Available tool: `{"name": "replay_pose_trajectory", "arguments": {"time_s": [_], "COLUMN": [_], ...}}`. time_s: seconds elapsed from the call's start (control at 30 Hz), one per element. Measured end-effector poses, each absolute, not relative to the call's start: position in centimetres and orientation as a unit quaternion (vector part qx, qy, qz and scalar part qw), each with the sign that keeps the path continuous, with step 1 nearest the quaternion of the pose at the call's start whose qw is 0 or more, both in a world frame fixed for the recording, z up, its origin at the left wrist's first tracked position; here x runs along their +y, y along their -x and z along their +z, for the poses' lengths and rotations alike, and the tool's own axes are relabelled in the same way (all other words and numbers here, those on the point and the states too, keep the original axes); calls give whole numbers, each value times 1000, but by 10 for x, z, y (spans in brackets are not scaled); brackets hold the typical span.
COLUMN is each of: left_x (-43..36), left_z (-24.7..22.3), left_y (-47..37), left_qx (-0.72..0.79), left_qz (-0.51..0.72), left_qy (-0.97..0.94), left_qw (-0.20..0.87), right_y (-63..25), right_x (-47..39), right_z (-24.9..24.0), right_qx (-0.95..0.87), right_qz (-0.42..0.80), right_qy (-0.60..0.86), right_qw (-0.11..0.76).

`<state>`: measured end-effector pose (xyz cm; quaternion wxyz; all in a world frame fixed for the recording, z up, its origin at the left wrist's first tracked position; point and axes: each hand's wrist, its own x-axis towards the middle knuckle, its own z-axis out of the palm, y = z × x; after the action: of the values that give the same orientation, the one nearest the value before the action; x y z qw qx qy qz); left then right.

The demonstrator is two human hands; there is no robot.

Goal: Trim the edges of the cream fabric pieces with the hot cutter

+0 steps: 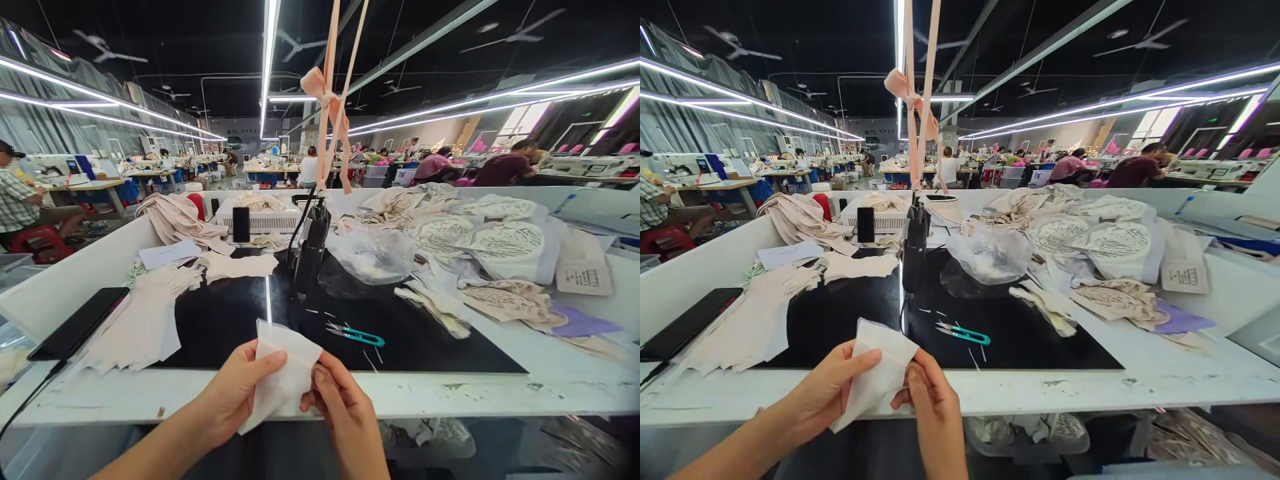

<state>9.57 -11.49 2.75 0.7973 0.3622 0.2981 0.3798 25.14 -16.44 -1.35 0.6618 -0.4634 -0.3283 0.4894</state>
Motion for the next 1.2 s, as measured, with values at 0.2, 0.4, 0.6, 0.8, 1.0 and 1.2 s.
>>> {"name": "replay_pose_trajectory", "arguments": {"time_s": [0.2, 0.4, 0.6, 0.8, 1.0, 1.2], "left_x": [-111, -109, -112, -112, -111, -111], "left_z": [28, 23, 14, 17, 17, 11], "left_y": [-92, -90, -92, -97, -96, -97], "left_qx": [324, 328, 287, 282, 336, 393], "left_qz": [375, 352, 324, 323, 339, 344], "left_qy": [-351, -373, -431, -433, -412, -406], "left_qw": [795, 793, 792, 793, 777, 750], "right_y": [-265, -270, -268, -257, -261, -270], "right_x": [-161, -157, -160, -167, -172, -174], "right_z": [-25, -30, -27, -15, -15, -29], "right_qx": [-354, -402, -433, -421, -429, -563], "right_qz": [502, 495, 484, 439, 375, 105], "right_qy": [488, 523, 523, 531, 557, 584], "right_qw": [620, 566, 553, 590, 604, 576]}}
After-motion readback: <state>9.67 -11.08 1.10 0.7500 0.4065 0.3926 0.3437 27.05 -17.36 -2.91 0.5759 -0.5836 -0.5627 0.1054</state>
